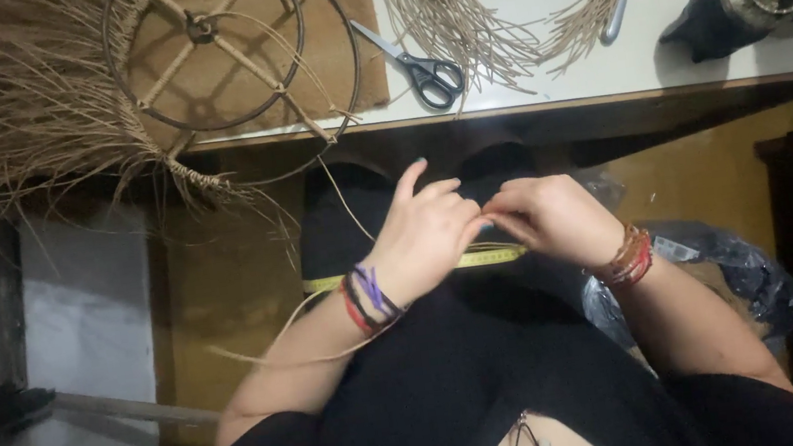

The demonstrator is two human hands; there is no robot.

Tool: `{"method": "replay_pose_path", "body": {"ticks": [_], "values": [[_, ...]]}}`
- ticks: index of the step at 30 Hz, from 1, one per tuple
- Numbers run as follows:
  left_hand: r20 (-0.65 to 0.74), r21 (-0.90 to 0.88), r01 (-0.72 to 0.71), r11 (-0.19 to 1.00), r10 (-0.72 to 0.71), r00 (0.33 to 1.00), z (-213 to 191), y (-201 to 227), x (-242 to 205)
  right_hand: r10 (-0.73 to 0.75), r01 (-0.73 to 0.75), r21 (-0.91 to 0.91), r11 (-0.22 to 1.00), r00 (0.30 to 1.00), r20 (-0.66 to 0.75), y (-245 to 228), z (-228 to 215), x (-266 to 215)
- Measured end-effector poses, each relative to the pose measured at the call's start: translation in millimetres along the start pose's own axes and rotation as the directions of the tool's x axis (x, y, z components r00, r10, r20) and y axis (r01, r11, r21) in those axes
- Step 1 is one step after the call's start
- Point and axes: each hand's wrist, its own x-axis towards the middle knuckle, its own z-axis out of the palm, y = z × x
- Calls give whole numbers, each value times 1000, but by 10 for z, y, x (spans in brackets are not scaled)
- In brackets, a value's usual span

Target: Measuring and cutting natural fiber strips using a measuring tape and scissors.

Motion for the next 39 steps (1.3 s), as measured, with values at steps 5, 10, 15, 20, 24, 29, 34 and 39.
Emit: {"method": "replay_pose_path", "body": {"ticks": [5,10,15,20,24,29,34,39], "values": [[143,-135,-75,988,95,985,-22,-167,-49,-35,23,122,992,995,93,-31,-72,-29],[106,62,-79,995,72,992,-388,-514,-110,63,-65,136,989,998,22,175,-337,-174],[111,251,-1,968,-28,993,-850,-915,-219,266,-262,107,959,964,-21,745,-546,-566],[92,485,-47,873,3,996,-592,-1259,-457,219,-220,-70,973,976,-16,926,-426,-591],[233,504,-5,864,-130,964,-405,-784,-309,29,-32,-104,994,999,-27,647,-233,-345],[36,45,-102,994,101,994,57,-66,-17,-54,71,-248,966,996,75,3,-11,-11],[-16,-6,-111,994,111,994,-153,-27,23,-28,34,-77,996,996,80,21,-106,-29],[76,81,-118,990,112,991,-435,-341,-83,45,-44,-24,999,997,65,125,-333,-124]]}}
